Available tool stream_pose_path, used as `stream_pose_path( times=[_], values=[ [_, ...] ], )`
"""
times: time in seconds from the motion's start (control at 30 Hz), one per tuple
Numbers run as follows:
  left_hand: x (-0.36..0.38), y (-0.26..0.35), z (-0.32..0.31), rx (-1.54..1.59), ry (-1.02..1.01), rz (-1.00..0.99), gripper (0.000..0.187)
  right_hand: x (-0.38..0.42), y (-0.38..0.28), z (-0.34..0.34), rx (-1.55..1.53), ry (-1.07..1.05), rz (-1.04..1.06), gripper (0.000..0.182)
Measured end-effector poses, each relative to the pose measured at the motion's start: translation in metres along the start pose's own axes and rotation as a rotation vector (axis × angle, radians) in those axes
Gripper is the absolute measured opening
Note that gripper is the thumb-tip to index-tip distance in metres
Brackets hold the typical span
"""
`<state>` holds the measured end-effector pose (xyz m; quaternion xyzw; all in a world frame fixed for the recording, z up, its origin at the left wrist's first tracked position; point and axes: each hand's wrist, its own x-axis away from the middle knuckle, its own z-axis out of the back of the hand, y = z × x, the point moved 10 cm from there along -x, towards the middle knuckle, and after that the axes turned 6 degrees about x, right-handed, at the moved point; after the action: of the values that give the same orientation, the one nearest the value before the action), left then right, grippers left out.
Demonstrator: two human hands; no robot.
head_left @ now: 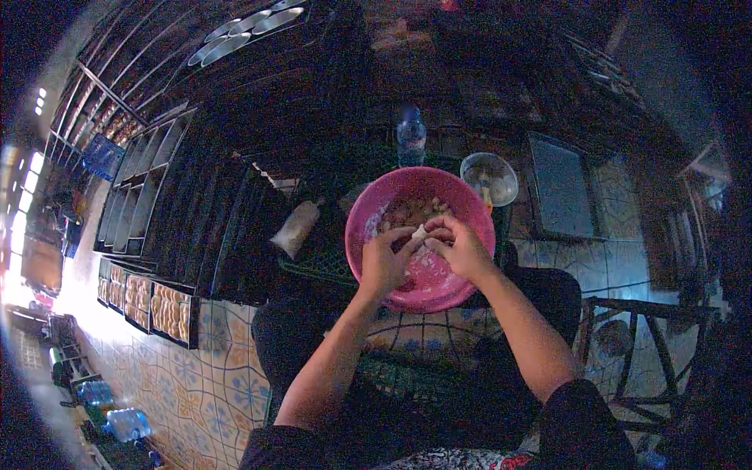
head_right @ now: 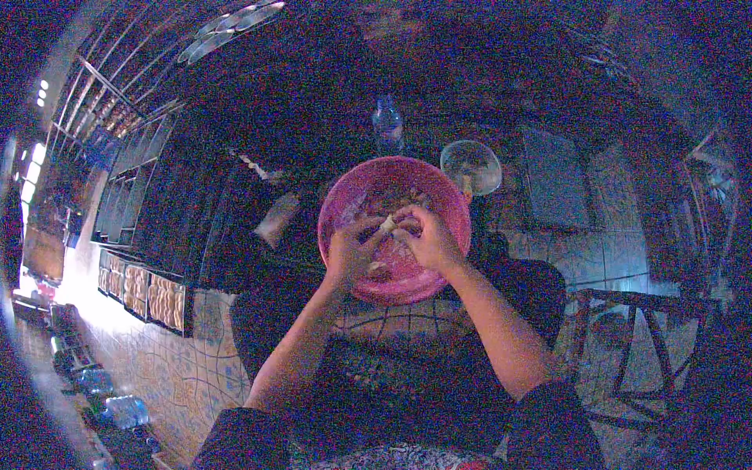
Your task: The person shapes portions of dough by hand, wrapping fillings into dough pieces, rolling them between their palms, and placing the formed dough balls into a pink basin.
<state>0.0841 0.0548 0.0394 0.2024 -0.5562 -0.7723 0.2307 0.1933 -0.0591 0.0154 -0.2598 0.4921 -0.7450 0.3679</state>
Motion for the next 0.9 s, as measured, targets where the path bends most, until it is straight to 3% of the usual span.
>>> stream_pose_path(
  times=[0.07,0.13,0.2,0.27,0.37,0.43,0.5,0.53,0.57,0.6,0.63,0.7,0.73,0.83,0.9],
  values=[
    [-0.001,-0.003,0.001,-0.047,-0.038,0.055,0.024,-0.003,-0.002,-0.001,-0.113,0.036,0.112,0.030],
    [0.000,-0.011,-0.003,-0.093,-0.082,0.109,0.023,-0.005,0.003,0.000,-0.081,0.032,0.067,0.031],
    [-0.001,0.000,0.003,-0.212,0.012,-0.049,0.023,-0.004,-0.004,0.007,-0.049,0.034,0.018,0.031],
    [-0.001,0.006,0.004,-0.241,0.025,-0.128,0.023,0.006,-0.053,0.030,0.385,0.137,0.124,0.032],
    [0.002,0.018,0.000,-0.297,0.033,-0.307,0.024,0.006,-0.053,0.015,0.209,-0.012,0.304,0.030],
    [0.001,0.006,-0.012,-0.322,0.016,-0.415,0.023,0.009,-0.058,0.013,0.315,0.010,0.395,0.029],
    [-0.011,-0.068,-0.019,0.290,-0.025,0.032,0.023,0.014,-0.072,0.010,0.416,0.028,0.483,0.028],
    [-0.008,-0.047,-0.014,0.288,-0.029,0.035,0.023,0.008,-0.066,0.017,0.284,0.021,0.307,0.026],
    [-0.002,-0.040,-0.013,0.330,-0.069,0.194,0.025,0.004,-0.055,0.022,0.153,0.016,0.133,0.025],
    [0.004,-0.037,-0.015,0.371,-0.109,0.352,0.028,-0.003,-0.046,0.027,0.121,0.092,0.215,0.024],
    [0.003,-0.040,-0.018,0.369,-0.111,0.349,0.028,-0.005,-0.044,0.025,0.120,0.096,0.217,0.024],
    [0.005,-0.040,-0.032,0.823,-0.097,0.378,0.033,-0.010,-0.026,0.027,-0.178,0.142,0.103,0.023],
    [0.005,-0.040,-0.033,0.823,-0.095,0.378,0.033,-0.010,-0.020,0.025,-0.178,0.140,0.104,0.023],
    [0.001,-0.035,-0.021,0.580,-0.005,0.317,0.035,-0.007,-0.006,0.021,-0.249,0.130,-0.011,0.023],
    [0.000,-0.036,-0.002,0.339,0.115,0.286,0.034,-0.002,-0.012,0.015,-0.092,0.075,0.019,0.025]
  ],
)
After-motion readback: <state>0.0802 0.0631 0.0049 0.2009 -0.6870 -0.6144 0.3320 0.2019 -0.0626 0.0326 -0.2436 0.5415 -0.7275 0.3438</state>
